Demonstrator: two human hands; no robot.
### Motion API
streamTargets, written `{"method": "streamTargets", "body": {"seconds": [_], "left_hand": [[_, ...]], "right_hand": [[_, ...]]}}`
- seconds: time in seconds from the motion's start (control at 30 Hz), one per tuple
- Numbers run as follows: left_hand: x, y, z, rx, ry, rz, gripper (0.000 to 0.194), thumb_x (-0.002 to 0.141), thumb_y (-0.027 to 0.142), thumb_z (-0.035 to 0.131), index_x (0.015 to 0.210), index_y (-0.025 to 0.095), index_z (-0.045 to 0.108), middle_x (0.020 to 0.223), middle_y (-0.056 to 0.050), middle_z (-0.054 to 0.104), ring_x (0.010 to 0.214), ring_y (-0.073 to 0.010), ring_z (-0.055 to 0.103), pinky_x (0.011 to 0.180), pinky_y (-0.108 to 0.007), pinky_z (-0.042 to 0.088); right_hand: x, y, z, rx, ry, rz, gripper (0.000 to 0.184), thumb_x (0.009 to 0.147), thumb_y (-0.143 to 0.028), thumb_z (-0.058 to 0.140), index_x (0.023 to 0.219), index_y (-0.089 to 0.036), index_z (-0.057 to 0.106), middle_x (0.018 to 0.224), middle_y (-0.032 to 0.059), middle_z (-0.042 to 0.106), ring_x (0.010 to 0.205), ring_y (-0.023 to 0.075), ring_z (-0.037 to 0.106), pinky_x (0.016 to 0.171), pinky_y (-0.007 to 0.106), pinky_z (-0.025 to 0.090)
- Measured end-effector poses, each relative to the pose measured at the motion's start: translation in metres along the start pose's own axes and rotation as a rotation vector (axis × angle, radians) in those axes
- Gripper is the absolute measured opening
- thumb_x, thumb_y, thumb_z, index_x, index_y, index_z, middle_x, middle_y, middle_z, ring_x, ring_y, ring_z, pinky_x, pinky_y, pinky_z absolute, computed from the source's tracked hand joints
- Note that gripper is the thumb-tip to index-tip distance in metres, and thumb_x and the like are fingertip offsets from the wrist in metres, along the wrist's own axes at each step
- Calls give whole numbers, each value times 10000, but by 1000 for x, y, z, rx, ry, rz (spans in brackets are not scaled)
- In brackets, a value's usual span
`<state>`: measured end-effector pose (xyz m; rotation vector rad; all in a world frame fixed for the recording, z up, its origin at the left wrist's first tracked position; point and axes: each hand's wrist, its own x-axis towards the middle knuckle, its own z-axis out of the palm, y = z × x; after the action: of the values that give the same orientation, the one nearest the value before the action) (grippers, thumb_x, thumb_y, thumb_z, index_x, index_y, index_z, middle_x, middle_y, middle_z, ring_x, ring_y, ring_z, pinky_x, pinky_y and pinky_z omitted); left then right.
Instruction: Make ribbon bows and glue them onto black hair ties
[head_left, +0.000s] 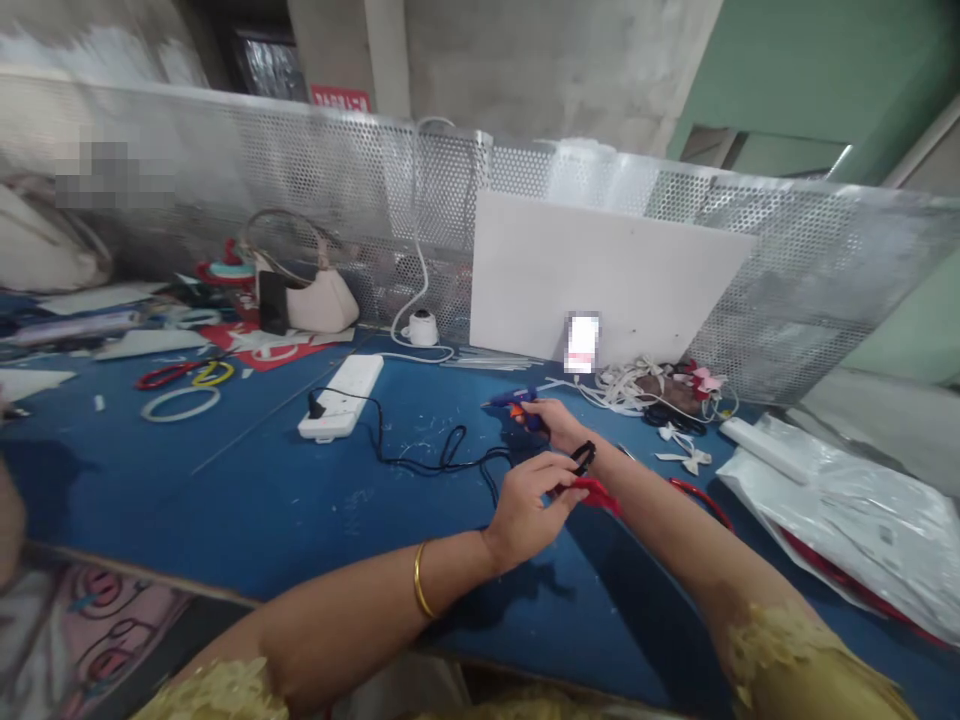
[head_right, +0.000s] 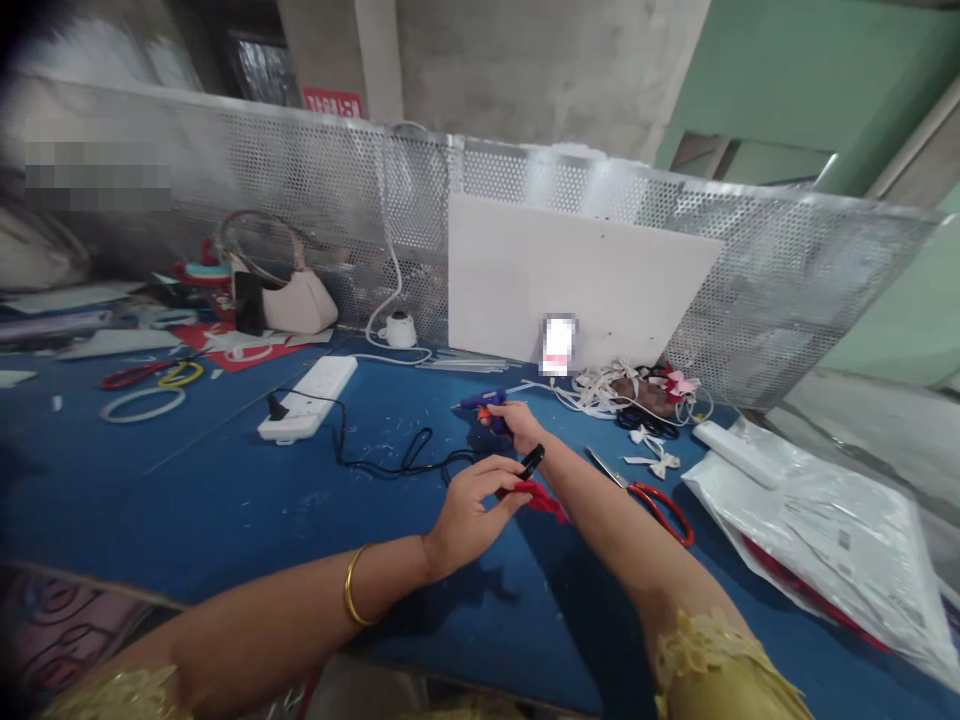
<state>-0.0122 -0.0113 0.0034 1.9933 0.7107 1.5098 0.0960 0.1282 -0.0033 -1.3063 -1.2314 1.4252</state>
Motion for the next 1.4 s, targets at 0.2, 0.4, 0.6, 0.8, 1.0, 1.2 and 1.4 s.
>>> {"method": "streamTargets", "body": {"seconds": [0.2, 0.4, 0.6, 0.8, 1.0, 1.2, 1.4], "left_hand": [[6, -3, -4, 7, 134, 12, 93, 810, 189, 616, 750, 157, 679, 905, -80, 680, 760, -145, 649, 649, -229, 521], [8, -6, -6, 44, 112, -66, 99, 812, 215, 616, 770, 165, 691, 928, -72, 680, 813, -154, 642, 729, -253, 516], [10, -6, -4, 37, 87, -167, 122, 794, 243, 626, 725, 164, 687, 904, -66, 684, 757, -145, 621, 636, -232, 496], [14, -1, 2, 5, 47, -259, 136, 762, 260, 639, 678, 174, 702, 859, -55, 702, 838, -172, 638, 829, -298, 484], [23, 5, 14, -74, 26, -407, 205, 754, 337, 646, 821, 161, 727, 772, -30, 700, 688, -151, 628, 659, -249, 493], [27, 11, 31, -141, 28, -476, 249, 738, 347, 661, 884, 162, 740, 798, -35, 702, 675, -141, 608, 580, -224, 467], [19, 1, 35, -206, -21, -544, 250, 774, 341, 630, 918, 168, 738, 897, -53, 695, 676, -134, 618, 568, -222, 469]], "right_hand": [[27, -8, 36, -304, -42, -100, 330, 901, -326, 550, 1182, -154, 542, 1172, 87, 574, 984, 210, 597, 819, 413, 517], [6, -4, 15, -556, 149, -325, 169, 875, -306, 570, 955, -183, 654, 1090, 68, 620, 1021, 208, 562, 896, 374, 446], [-78, 17, -63, -578, 280, -454, 143, 762, -338, 624, 738, -209, 681, 786, 27, 655, 768, 182, 567, 763, 298, 421], [-145, 21, -96, -421, 367, -472, 245, 811, -406, 554, 790, -186, 658, 737, 33, 650, 721, 177, 575, 686, 280, 436], [-168, 7, -74, -316, 283, -551, 241, 730, -375, 673, 884, -190, 664, 799, 17, 644, 736, 159, 549, 712, 275, 444], [-172, 16, -67, -217, 297, -534, 259, 711, -360, 701, 899, -191, 650, 784, 12, 638, 706, 155, 522, 676, 270, 434], [-164, 27, -66, -209, 291, -487, 213, 724, -347, 692, 872, -198, 657, 740, -2, 650, 665, 152, 537, 647, 261, 435]]}}
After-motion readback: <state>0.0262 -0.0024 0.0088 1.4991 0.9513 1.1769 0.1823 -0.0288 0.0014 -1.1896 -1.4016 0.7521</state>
